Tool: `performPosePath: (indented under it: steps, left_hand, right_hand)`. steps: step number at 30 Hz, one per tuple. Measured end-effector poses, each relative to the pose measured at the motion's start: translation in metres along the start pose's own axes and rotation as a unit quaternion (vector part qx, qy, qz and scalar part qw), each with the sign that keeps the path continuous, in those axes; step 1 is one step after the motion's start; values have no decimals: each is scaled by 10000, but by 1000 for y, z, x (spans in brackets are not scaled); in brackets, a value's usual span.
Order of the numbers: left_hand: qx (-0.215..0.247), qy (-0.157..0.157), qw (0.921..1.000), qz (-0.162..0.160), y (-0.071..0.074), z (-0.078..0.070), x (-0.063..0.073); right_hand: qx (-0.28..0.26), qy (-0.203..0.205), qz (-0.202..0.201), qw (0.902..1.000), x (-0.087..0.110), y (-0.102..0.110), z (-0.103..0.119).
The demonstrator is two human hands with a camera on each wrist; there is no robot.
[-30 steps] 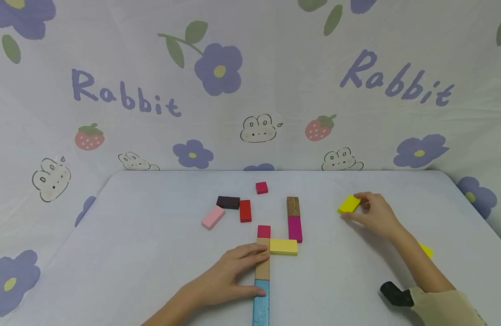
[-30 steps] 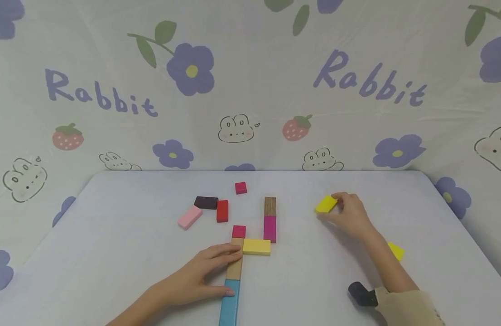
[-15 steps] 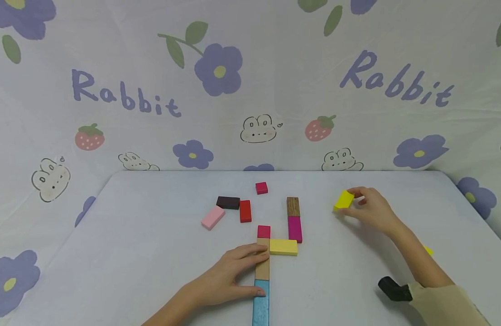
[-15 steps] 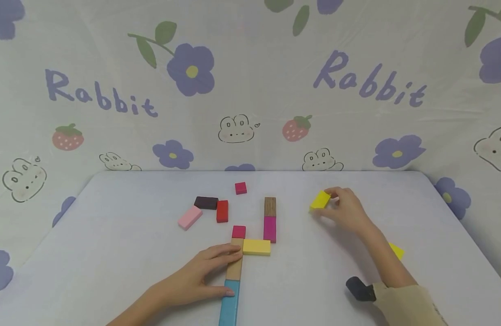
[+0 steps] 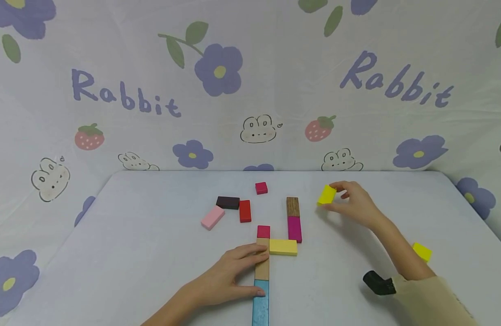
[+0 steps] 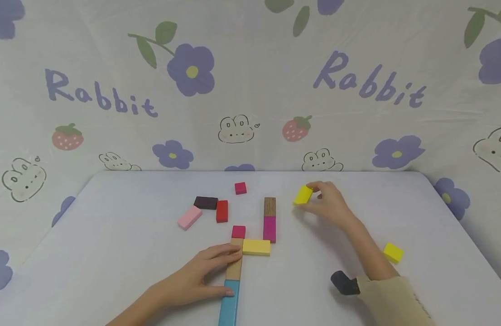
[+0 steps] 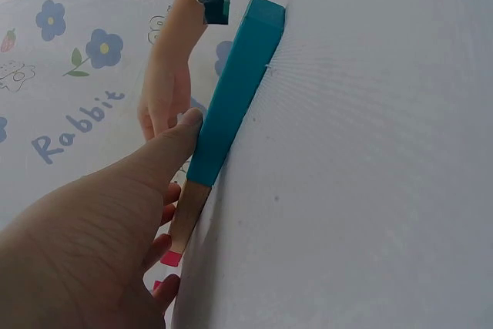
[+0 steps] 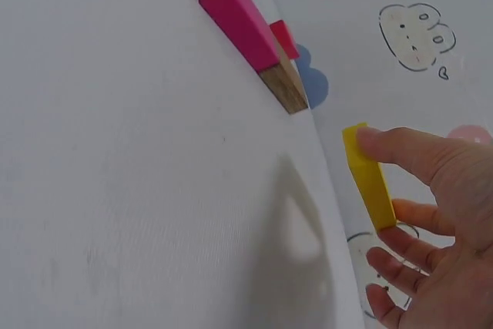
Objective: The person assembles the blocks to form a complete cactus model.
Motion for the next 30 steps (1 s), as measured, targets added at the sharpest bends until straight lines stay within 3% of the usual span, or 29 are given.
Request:
performPosePath:
  steps: [12,30]
  left_hand:
    - [-30,82,9999,57,0,0,0]
    - [29,146,9999,82,1,-3,0]
  right_hand:
    - [-44,342,64,9994,-15,-18,30]
    - [-126,392,447,9982,-30,-44,61]
Point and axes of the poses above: each hand's wrist, its own x-axis away from the middle knuckle, its own y-axis out of the back of the hand, z = x × y, the point moved 2 cm from there along -x, towards the middle knuckle, and after that the axes turned 2 degrees about -z, right-handed, at the moved point
